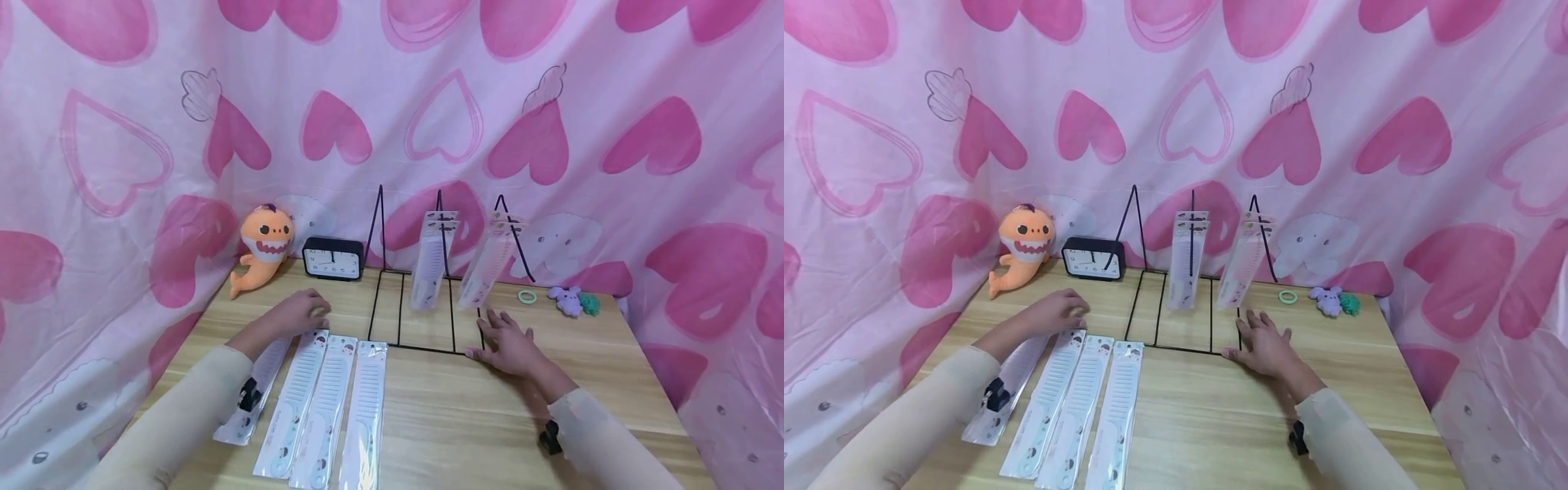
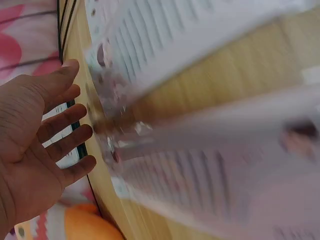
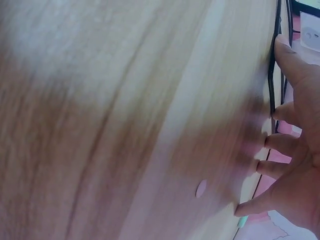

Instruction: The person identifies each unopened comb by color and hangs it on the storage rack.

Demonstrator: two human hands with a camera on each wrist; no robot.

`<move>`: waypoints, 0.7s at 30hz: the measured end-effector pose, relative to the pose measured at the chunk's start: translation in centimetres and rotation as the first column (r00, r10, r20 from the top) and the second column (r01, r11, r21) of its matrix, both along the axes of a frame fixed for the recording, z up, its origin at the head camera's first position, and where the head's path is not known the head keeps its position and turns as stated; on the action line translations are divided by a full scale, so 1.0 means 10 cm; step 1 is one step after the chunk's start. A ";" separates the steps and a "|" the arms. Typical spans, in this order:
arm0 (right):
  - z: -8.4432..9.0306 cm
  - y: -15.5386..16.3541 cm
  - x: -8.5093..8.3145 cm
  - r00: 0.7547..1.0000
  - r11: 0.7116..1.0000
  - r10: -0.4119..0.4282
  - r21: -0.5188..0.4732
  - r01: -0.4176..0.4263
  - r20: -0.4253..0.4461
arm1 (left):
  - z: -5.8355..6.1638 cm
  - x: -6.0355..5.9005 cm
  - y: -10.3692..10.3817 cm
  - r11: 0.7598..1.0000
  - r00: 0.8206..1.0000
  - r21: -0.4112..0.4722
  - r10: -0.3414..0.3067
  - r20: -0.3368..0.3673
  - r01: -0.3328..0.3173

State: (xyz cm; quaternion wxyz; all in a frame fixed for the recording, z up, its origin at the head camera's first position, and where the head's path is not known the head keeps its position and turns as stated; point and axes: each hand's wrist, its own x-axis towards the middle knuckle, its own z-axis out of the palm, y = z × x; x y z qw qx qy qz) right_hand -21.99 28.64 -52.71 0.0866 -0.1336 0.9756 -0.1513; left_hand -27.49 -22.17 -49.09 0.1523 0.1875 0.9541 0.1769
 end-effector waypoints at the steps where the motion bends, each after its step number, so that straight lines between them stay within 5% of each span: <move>1: 0.01 0.00 0.00 1.000 1.000 0.000 -0.001 0.000 0.002 | 0.00 0.02 -0.05 1.000 1.000 -0.006 0.014 0.000 -0.014; 21: 0.03 -0.01 0.00 1.000 1.000 0.008 0.008 -0.008 0.010 | -0.03 0.27 -0.71 0.989 0.989 0.024 0.145 -0.001 -0.145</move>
